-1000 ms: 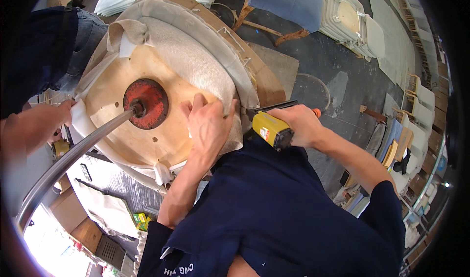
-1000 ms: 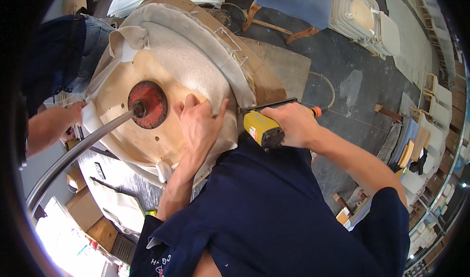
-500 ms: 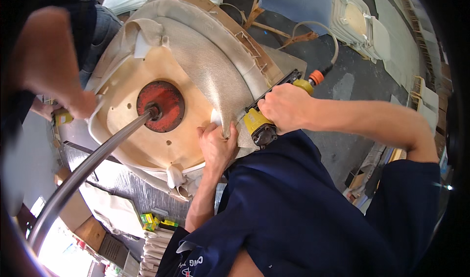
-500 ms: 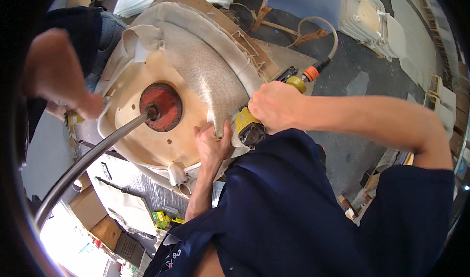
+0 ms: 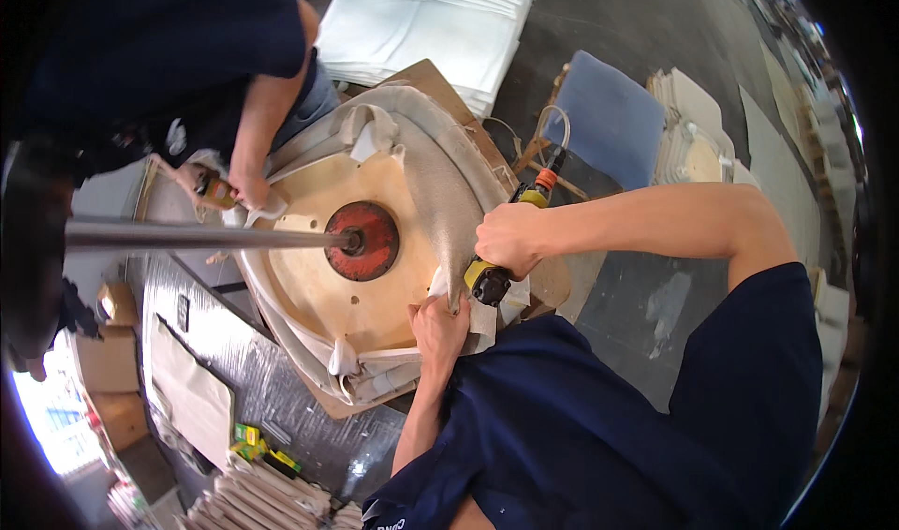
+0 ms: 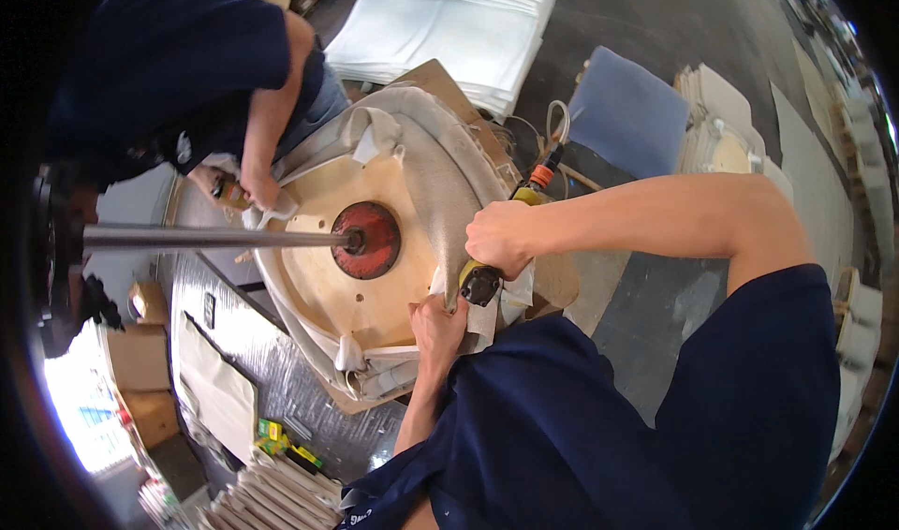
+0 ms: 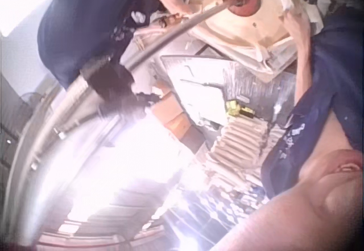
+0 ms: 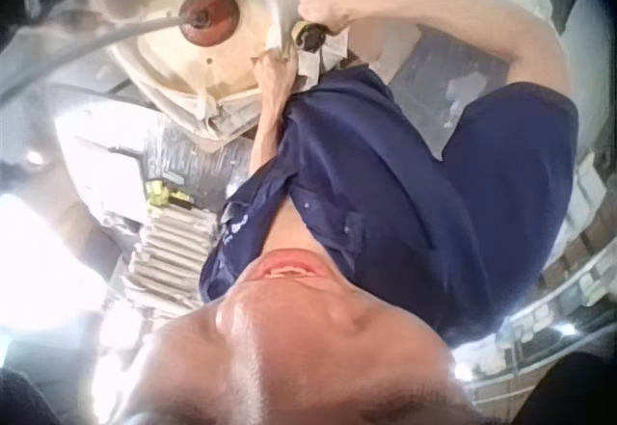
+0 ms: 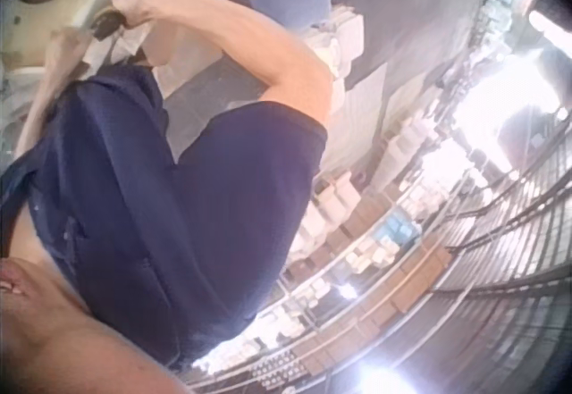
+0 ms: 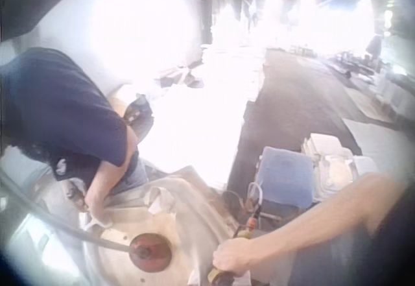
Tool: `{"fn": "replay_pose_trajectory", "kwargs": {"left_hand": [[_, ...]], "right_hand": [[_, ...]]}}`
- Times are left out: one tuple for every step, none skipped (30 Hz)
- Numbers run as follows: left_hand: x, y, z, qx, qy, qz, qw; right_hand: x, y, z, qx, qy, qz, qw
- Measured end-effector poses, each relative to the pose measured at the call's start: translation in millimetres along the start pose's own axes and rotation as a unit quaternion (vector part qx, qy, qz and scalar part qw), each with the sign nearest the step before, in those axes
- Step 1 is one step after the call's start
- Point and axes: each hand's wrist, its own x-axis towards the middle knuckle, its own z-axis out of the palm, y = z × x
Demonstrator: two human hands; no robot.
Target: The person staples fabric onto a wooden chair seat base using a pneumatic staple gun. They repeatedly pull the fabric taut and drive staples into the perimeter of the seat. The person also handles and stacks finished upholstered seat cushions.
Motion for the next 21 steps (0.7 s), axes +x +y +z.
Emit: {"fn": "replay_pose_trajectory", "kwargs": {"left_hand": [[0.2, 0.4, -0.8, -0.002, 0.006, -0.01, 1.0], [1.3, 0.4, -0.7, 0.009, 0.015, -0.014, 1.0], [2.1, -1.2, 1.5, 0.021, 0.024, -0.019, 0.999], [5.4, 3.5, 4.2, 0.028, 0.028, -0.016, 0.999], [7.7, 6.3, 3.7, 0.028, 0.026, -0.016, 0.999], [9.5, 7.6, 0.7, 0.028, 0.023, -0.015, 0.999], [5.9, 5.4, -2.7, 0.033, 0.02, -0.02, 0.999], [8.0, 1.3, 0.8, 0.042, 0.028, -0.02, 0.999], [7.9, -2.5, 2.8, 0.036, 0.025, -0.019, 0.999], [8.3, -2.2, 1.3, 0.027, 0.021, -0.02, 0.999], [7.8, -1.6, -0.7, 0.019, 0.017, -0.025, 0.999], [8.8, 1.3, -3.5, 0.013, 0.018, -0.024, 0.999], [10.0, 1.1, -3.0, 0.011, 0.015, -0.023, 1.0], [11.9, -0.4, -1.5, 0.01, 0.011, -0.022, 1.0], [13.6, -2.6, -0.3, 0.012, 0.005, -0.021, 1.0], [12.6, -4.8, 0.7, 0.007, 0.01, -0.023, 1.0], [13.8, -6.8, 1.9, 0.003, 0.014, -0.024, 1.0], [15.5, -9.4, 3.0, -0.002, 0.017, -0.025, 1.0], [13.4, -12.4, 1.7, -0.006, 0.004, -0.011, 1.0], [17.9, -13.9, -1.5, -0.011, -0.009, 0.005, 1.0], [22.8, -16.0, -5.1, -0.016, -0.022, 0.02, 0.999]], "right_hand": [[4.7, 1.2, -6.6, -0.015, -0.005, -0.011, 1.0], [10.3, 2.7, -11.1, -0.029, -0.007, -0.024, 0.999], [17.1, 2.5, -14.5, -0.042, -0.008, -0.036, 0.998], [16.6, 4.2, -17.9, -0.054, -0.012, -0.039, 0.998], [16.6, 6.0, -21.6, -0.061, -0.021, -0.037, 0.997], [17.5, 7.3, -25.3, -0.067, -0.031, -0.033, 0.997], [22.4, 5.9, -25.4, -0.071, -0.039, -0.037, 0.996], [23.3, 15.4, -15.7, -0.083, -0.002, -0.065, 0.994], [17.6, 23.1, -2.4, -0.067, 0.031, -0.059, 0.996], [8.1, 22.6, 6.1, -0.05, 0.061, -0.054, 0.995], [-0.5, 21.1, 17.0, -0.031, 0.09, -0.054, 0.994], [-9.8, 24.0, 36.8, -0.041, 0.149, -0.052, 0.987], [-20.3, 24.4, 55.6, -0.049, 0.206, -0.05, 0.976], [-30.9, 18.2, 65.3, -0.058, 0.233, -0.023, 0.97], [-34.7, 18.1, 80.0, -0.056, 0.272, -0.015, 0.96], [-40.8, 8.9, 85.3, -0.057, 0.264, 0.01, 0.963], [-44.8, 3.8, 88.5, -0.058, 0.256, 0.035, 0.964], [-46.5, 3.5, 89.0, -0.032, 0.267, 0.048, 0.962], [-50.2, -5.5, 85.8, -0.001, 0.274, 0.063, 0.96], [-53.1, -11.5, 86.0, 0.029, 0.28, 0.081, 0.956], [-52.8, -15.8, 92.7, 0.064, 0.295, 0.094, 0.949]]}}
